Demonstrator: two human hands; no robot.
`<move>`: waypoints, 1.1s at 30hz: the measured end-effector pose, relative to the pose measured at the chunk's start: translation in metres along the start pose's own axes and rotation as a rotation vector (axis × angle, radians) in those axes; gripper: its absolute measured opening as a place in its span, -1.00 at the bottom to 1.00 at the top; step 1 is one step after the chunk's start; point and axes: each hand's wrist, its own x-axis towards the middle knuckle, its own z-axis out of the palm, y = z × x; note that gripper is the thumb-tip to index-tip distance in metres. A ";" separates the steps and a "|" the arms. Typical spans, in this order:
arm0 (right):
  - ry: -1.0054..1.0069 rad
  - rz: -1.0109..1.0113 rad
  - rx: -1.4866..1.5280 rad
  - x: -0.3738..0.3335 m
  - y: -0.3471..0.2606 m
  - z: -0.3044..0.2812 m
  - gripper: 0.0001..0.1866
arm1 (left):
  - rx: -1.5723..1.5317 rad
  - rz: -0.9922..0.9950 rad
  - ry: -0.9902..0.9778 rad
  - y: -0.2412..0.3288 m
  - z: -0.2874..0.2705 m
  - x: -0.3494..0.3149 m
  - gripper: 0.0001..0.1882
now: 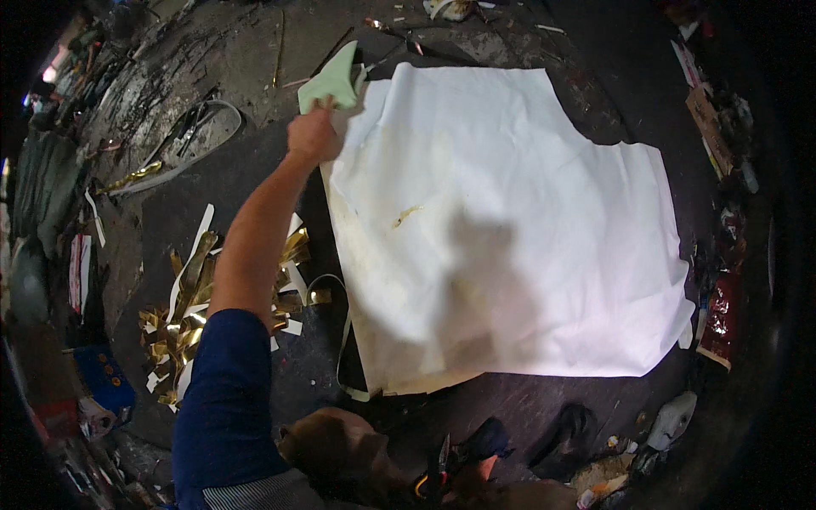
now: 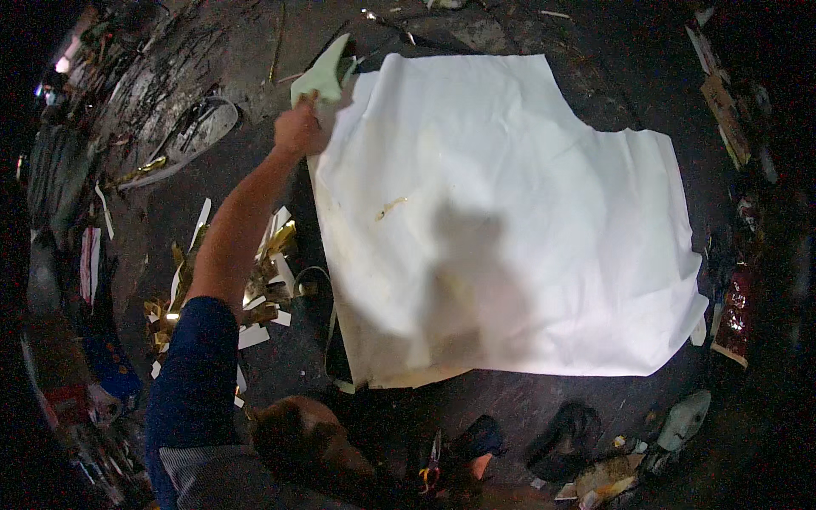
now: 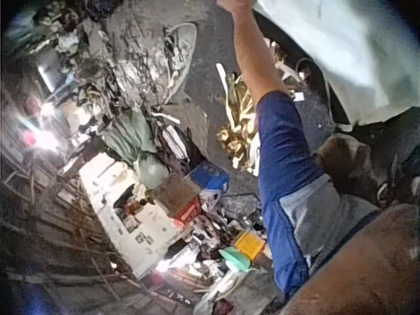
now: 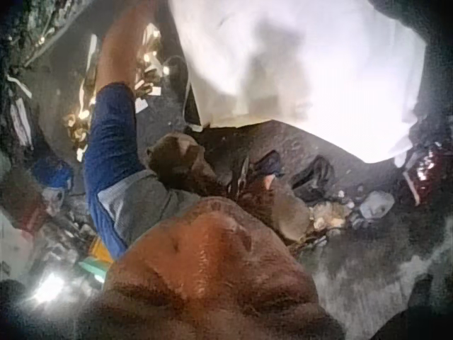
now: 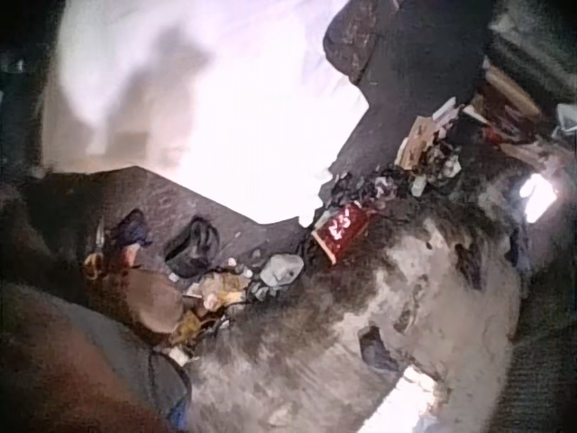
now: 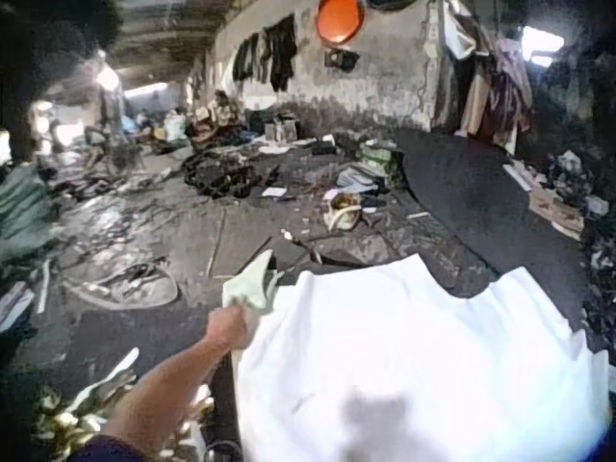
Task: The person unfolds a large white fabric on the floor and uses yellow-handled scissors to cut it into long strips. The cut strips are placed in a pile next to the main fabric piece.
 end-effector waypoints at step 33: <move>-0.241 -0.338 0.573 -0.089 0.134 0.046 -0.62 | -1.125 -0.388 0.347 -0.118 -0.088 -0.633 -0.58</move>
